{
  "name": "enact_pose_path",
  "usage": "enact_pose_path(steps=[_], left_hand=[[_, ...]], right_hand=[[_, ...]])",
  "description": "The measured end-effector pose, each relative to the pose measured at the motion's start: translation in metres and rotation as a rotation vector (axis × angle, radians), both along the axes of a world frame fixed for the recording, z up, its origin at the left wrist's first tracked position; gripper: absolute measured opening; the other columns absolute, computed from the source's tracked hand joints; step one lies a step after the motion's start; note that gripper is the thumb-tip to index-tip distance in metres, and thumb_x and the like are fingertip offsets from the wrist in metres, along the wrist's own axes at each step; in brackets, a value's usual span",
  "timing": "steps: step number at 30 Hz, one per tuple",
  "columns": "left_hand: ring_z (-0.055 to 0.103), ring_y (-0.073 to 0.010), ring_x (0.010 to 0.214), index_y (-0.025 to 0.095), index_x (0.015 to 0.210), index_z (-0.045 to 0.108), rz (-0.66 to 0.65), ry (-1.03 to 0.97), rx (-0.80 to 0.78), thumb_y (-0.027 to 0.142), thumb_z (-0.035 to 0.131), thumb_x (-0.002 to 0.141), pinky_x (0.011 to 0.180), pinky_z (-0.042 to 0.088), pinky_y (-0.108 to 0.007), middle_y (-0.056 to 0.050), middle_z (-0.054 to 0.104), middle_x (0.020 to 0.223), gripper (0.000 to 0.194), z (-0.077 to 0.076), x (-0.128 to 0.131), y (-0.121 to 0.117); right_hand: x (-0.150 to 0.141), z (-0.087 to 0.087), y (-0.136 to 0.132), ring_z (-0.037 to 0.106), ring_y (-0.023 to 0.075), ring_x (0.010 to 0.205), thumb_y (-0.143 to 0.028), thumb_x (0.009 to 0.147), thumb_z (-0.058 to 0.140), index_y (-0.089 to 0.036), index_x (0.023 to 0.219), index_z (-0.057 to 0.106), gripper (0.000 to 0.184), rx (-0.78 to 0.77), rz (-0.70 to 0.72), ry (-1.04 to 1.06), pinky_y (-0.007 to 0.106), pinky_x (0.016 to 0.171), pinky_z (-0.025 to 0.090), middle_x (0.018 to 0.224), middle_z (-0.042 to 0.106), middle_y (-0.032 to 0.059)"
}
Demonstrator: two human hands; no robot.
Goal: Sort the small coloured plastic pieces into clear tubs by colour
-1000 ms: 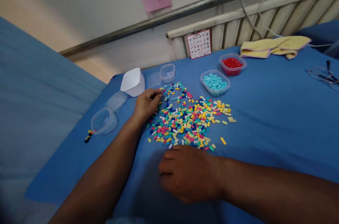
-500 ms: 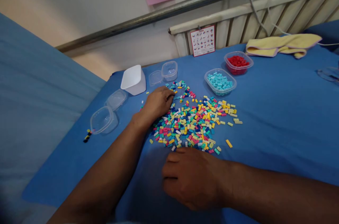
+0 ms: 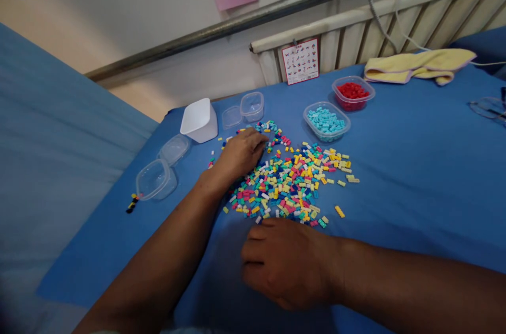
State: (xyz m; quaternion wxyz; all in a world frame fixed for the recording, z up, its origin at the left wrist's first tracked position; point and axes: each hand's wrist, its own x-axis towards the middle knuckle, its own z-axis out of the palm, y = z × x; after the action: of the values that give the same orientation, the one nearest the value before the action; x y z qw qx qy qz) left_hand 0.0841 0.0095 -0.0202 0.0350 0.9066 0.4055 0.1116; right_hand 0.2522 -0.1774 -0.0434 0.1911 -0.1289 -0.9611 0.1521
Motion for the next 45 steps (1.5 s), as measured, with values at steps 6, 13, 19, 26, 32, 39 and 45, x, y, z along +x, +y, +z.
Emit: enact_pose_path(steps=[6, 13, 19, 26, 32, 39, 45], left_hand=[[0.073, -0.0286, 0.121, 0.020, 0.119, 0.081, -0.023, 0.018, -0.081, 0.014, 0.053, 0.108, 0.110, 0.058, -0.042, -0.013, 0.080, 0.125, 0.031, 0.002, 0.004, -0.001], [0.075, -0.0292, 0.115, 0.021, 0.115, 0.080, -0.020, 0.031, -0.102, 0.012, 0.056, 0.105, 0.103, 0.060, -0.044, -0.012, 0.081, 0.122, 0.028, 0.004, 0.005, -0.005], [0.075, -0.0286, 0.115, 0.022, 0.110, 0.080, -0.037, -0.031, -0.105, 0.010, 0.059, 0.103, 0.103, 0.060, -0.045, -0.011, 0.081, 0.118, 0.025, 0.003, 0.004, -0.004], [0.076, -0.0263, 0.116, 0.023, 0.112, 0.081, -0.028, -0.149, -0.125, 0.013, 0.069, 0.102, 0.111, 0.059, -0.046, -0.008, 0.082, 0.119, 0.018, 0.012, 0.005, -0.012], [0.077, -0.0226, 0.104, 0.024, 0.109, 0.082, -0.023, -0.235, -0.194, 0.017, 0.071, 0.101, 0.103, 0.061, -0.040, -0.005, 0.083, 0.112, 0.015, 0.022, 0.027, -0.017], [0.076, -0.0214, 0.097, 0.020, 0.111, 0.083, -0.037, -0.327, -0.169, 0.017, 0.072, 0.100, 0.095, 0.060, -0.036, -0.006, 0.084, 0.107, 0.017, 0.033, 0.101, 0.023], [0.076, -0.0228, 0.103, 0.018, 0.113, 0.083, -0.098, -0.353, -0.158, 0.013, 0.070, 0.100, 0.098, 0.058, -0.037, -0.007, 0.084, 0.113, 0.019, 0.029, 0.145, 0.054]], right_hand=[[-0.001, -0.002, 0.000, 0.056, 0.0205, 0.094, -0.027, 0.109, 0.061, -0.021, 0.100, 0.073, 0.016, 0.002, -0.003, 0.020, 0.041, 0.079, 0.038, 0.102, 0.074, 0.0018], [0.000, 0.001, -0.001, 0.056, 0.0201, 0.094, -0.027, 0.110, 0.062, -0.022, 0.100, 0.074, 0.016, 0.003, -0.009, 0.002, 0.041, 0.078, 0.039, 0.102, 0.075, 0.0016], [0.000, 0.002, 0.002, 0.057, 0.0205, 0.096, -0.029, 0.108, 0.064, -0.022, 0.102, 0.074, 0.014, 0.015, -0.003, 0.002, 0.041, 0.079, 0.042, 0.107, 0.076, 0.0015], [0.002, 0.005, 0.006, 0.060, 0.0206, 0.099, -0.031, 0.108, 0.065, -0.022, 0.098, 0.075, 0.016, 0.027, 0.021, 0.001, 0.040, 0.079, 0.043, 0.105, 0.076, 0.0019], [0.002, 0.002, 0.006, 0.059, 0.0201, 0.097, -0.030, 0.109, 0.064, -0.023, 0.096, 0.072, 0.017, 0.053, 0.002, 0.055, 0.038, 0.078, 0.042, 0.104, 0.075, 0.0009], [0.003, 0.006, 0.007, 0.058, 0.0202, 0.092, -0.025, 0.106, 0.070, -0.022, 0.093, 0.075, 0.014, 0.100, -0.009, 0.067, 0.038, 0.074, 0.044, 0.098, 0.074, 0.0006], [0.002, 0.005, 0.008, 0.059, 0.0201, 0.089, -0.026, 0.110, 0.065, -0.023, 0.095, 0.076, 0.019, 0.118, -0.032, 0.072, 0.038, 0.072, 0.044, 0.095, 0.074, 0.0003]])
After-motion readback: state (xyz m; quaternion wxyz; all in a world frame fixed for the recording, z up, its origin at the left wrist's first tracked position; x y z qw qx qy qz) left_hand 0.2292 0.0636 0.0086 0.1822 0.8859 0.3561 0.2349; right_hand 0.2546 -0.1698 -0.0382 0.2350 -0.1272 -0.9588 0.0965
